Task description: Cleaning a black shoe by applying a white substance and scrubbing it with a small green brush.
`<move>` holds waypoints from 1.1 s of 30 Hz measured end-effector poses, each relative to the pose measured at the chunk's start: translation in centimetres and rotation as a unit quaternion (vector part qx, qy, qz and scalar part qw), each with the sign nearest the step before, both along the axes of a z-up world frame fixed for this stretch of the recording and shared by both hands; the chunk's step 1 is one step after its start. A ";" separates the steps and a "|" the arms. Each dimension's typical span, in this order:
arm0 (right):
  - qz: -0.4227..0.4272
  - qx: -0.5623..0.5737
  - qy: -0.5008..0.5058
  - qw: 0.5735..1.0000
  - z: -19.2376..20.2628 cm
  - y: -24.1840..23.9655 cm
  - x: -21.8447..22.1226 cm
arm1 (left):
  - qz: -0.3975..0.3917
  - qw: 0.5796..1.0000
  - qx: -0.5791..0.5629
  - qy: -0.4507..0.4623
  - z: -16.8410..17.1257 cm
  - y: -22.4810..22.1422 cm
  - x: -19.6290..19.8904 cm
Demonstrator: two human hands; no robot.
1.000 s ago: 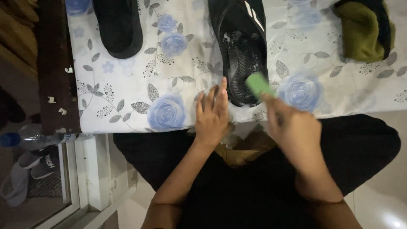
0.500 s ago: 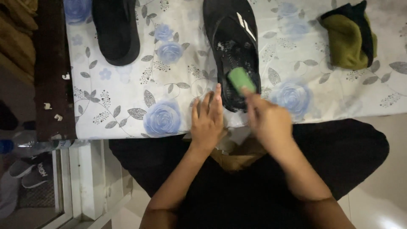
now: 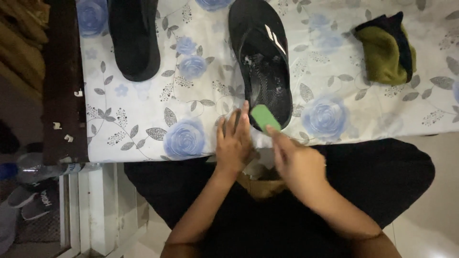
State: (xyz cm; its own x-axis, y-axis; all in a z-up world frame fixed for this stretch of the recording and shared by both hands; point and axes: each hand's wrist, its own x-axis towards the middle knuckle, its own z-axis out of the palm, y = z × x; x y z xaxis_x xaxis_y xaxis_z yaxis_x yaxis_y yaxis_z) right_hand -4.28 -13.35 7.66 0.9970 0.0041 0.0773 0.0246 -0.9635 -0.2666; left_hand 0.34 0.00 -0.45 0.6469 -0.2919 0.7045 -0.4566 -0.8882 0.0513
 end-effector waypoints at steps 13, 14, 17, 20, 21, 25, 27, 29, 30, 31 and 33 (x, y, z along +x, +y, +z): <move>-0.006 -0.081 -0.005 0.997 -0.6 -1.3 0.5 | 0.023 0.999 0.025 -0.014 -0.7 0.0 0.4; -0.002 -0.066 -0.043 0.997 -0.8 -1.7 1.5 | 0.026 0.999 0.025 -0.017 -0.5 -0.1 0.3; 0.005 -0.029 -0.077 0.997 -1.7 -0.6 2.9 | 0.018 0.999 0.026 -0.011 -0.1 0.0 -0.1; 0.009 -0.018 -0.077 0.997 -2.6 0.9 1.1 | 0.014 0.999 0.026 -0.013 -0.1 0.0 -0.2; 0.008 -0.029 -0.073 0.997 -2.9 1.4 0.1 | 0.017 0.999 0.023 -0.017 -0.2 0.0 -0.1; -0.007 -0.041 -0.053 0.998 -1.7 -1.0 0.9 | 0.014 1.000 0.014 -0.011 -0.9 0.1 0.3; -0.005 -0.034 -0.121 0.992 -2.7 -1.9 2.6 | 0.019 0.999 0.022 -0.028 -0.7 -0.1 0.3; 0.005 -0.032 -0.121 0.992 -2.2 -0.8 2.6 | 0.011 0.999 0.023 -0.020 -1.0 -0.1 0.0; 0.020 -0.030 -0.131 0.991 -1.9 -0.2 3.2 | 0.007 0.999 0.021 -0.023 -1.1 0.0 0.4; 0.017 -0.029 -0.136 0.990 -1.4 -0.2 2.3 | 0.005 0.999 0.023 -0.027 -1.0 0.0 0.2; 0.045 -0.030 -0.043 0.998 -0.5 -0.3 0.9 | -0.023 1.000 -0.016 -0.009 -0.7 0.1 0.1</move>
